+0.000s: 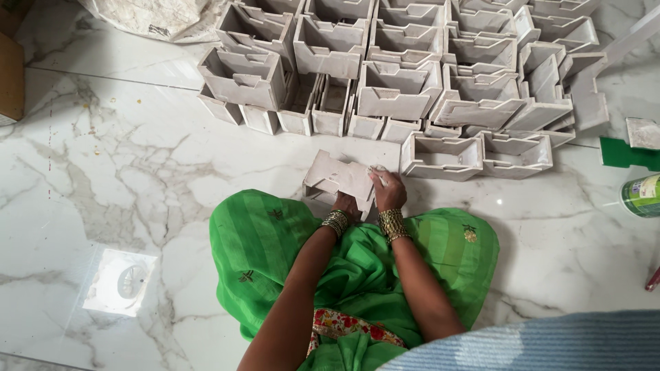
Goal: The person sits on the floor and assembles small white boxes one at a time, folding and pressing the flaps of each box by hand and placing the finished box into a large grid arrangement of boxes on the floor. The grid of assembled boxes grows as the person works through the pile.
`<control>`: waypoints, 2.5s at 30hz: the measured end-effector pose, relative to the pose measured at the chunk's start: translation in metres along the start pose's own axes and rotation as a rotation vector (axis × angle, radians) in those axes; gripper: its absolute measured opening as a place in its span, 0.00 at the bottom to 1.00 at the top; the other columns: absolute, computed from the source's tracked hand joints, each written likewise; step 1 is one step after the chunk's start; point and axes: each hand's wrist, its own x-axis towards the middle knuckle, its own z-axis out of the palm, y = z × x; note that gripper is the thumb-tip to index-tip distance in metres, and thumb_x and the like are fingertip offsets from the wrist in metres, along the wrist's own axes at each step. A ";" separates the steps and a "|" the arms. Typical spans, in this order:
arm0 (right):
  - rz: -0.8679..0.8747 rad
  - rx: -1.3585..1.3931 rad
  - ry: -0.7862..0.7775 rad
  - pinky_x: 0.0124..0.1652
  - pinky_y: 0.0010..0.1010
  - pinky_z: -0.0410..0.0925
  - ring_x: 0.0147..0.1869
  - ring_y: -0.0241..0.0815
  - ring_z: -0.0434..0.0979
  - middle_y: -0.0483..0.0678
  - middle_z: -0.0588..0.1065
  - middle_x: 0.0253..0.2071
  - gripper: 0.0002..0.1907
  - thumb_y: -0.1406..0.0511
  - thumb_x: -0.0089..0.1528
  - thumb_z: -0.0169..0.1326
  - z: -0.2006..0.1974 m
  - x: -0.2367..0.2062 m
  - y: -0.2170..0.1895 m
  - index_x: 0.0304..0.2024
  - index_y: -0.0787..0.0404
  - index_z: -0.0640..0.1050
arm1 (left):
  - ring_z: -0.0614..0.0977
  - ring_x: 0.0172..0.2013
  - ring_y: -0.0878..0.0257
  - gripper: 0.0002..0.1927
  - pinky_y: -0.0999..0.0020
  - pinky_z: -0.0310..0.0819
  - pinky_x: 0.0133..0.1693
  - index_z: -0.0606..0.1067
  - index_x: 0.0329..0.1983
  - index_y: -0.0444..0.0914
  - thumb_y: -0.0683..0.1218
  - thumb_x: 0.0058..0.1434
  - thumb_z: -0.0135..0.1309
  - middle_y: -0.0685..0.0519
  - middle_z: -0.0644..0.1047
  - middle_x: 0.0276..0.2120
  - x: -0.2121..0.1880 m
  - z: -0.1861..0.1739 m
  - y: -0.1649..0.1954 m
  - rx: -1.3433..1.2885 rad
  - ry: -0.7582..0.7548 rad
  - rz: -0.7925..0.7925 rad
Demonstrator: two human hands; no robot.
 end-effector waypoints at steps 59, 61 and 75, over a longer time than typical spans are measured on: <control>0.397 0.897 -0.048 0.46 0.28 0.76 0.42 0.39 0.82 0.55 0.82 0.39 0.04 0.77 0.56 0.62 -0.009 0.003 -0.018 0.34 0.71 0.81 | 0.77 0.53 0.52 0.18 0.43 0.60 0.57 0.76 0.49 0.40 0.49 0.57 0.49 0.45 0.79 0.47 -0.001 -0.012 0.009 -0.278 0.291 -0.090; 0.376 0.854 -0.027 0.45 0.28 0.76 0.42 0.39 0.82 0.55 0.83 0.39 0.04 0.77 0.56 0.62 -0.008 0.018 -0.022 0.33 0.71 0.81 | 0.76 0.54 0.52 0.17 0.44 0.60 0.58 0.77 0.45 0.40 0.49 0.55 0.51 0.46 0.79 0.47 -0.001 -0.014 0.009 -0.257 0.282 -0.072; 0.321 0.789 -0.118 0.47 0.26 0.75 0.43 0.35 0.81 0.52 0.83 0.39 0.04 0.74 0.58 0.64 -0.013 -0.022 0.002 0.34 0.70 0.82 | 0.70 0.62 0.49 0.22 0.29 0.49 0.63 0.73 0.56 0.39 0.49 0.59 0.49 0.45 0.76 0.55 0.006 -0.015 0.004 -0.267 0.479 0.012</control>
